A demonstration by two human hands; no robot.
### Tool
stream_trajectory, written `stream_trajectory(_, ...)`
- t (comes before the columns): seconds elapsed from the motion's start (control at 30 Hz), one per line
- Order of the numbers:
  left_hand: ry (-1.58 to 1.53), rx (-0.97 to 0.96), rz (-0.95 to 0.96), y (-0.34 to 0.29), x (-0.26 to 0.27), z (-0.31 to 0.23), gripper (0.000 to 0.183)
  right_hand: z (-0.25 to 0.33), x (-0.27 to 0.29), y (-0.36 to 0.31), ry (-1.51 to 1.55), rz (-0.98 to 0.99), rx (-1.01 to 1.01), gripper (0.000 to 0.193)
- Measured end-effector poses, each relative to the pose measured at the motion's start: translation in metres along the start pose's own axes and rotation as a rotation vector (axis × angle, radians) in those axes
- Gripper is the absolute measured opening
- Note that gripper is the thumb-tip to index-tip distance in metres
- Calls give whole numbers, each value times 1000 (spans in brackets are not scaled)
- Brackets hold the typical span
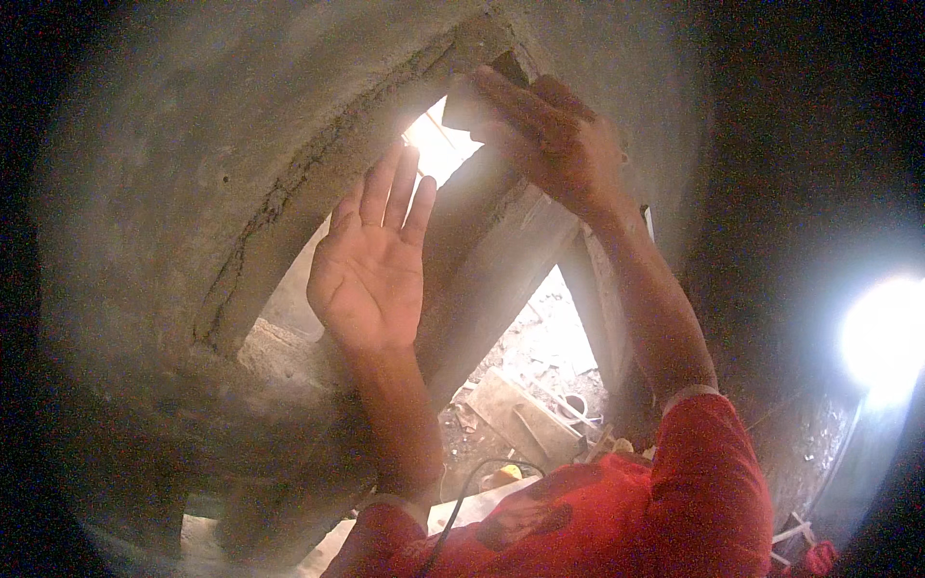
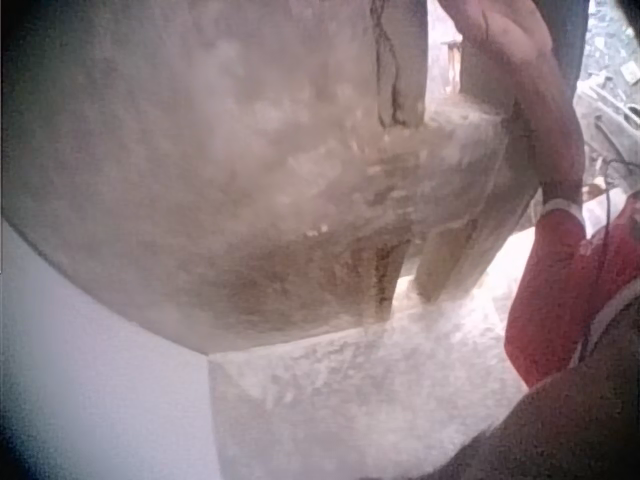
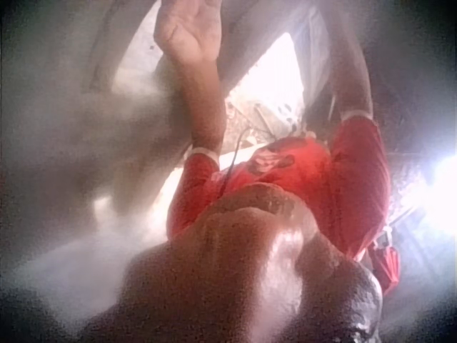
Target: The person uses a trowel to smooth and finish the edges of a rectangular opening in a concrete wall. They repeatedly scrape and level the surface around the opening, working methodically along the perimeter.
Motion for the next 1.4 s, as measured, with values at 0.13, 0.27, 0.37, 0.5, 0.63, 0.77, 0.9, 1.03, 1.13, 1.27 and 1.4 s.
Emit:
stream_trajectory(0.13,-7,-24,39,0,2,-2,48,-6,0,-4,-46,15,-4,60)
stream_trajectory(0.27,34,-38,14,-3,5,2,51,24,-14,2,-44,54,94,62)
stream_trajectory(0.37,31,-45,13,-3,5,1,56,36,-9,3,-25,37,132,61)
stream_trajectory(0.5,28,-47,10,-1,-1,3,60,17,-8,3,-38,-28,161,62)
stream_trajectory(0.63,60,-56,-11,-1,5,1,61,44,-12,10,12,56,172,61)
stream_trajectory(0.77,59,-49,-18,-4,4,2,59,20,2,-2,7,-15,102,63)
stream_trajectory(0.9,50,-49,-167,-8,21,3,62,51,-18,-10,-62,72,221,64)
stream_trajectory(1.03,59,-56,-102,-28,25,-6,59,64,-11,-16,24,32,158,62)
stream_trajectory(1.13,46,-50,9,-35,22,-12,53,22,-2,-29,41,-41,28,62)
stream_trajectory(1.27,42,-38,1,-40,22,-18,53,59,-18,-29,-13,30,192,62)
stream_trajectory(1.4,62,-37,21,-45,8,-39,54,59,-7,-18,-4,-10,70,61)
Point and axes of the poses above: each hand's wrist, its own y-axis towards the middle knuckle, its own x-axis out of the back of the hand, z = x × y, the point moved 9 cm from there along y, towards the middle knuckle, and after that the axes turned 13 degrees about -z, right-handed, at the moved point
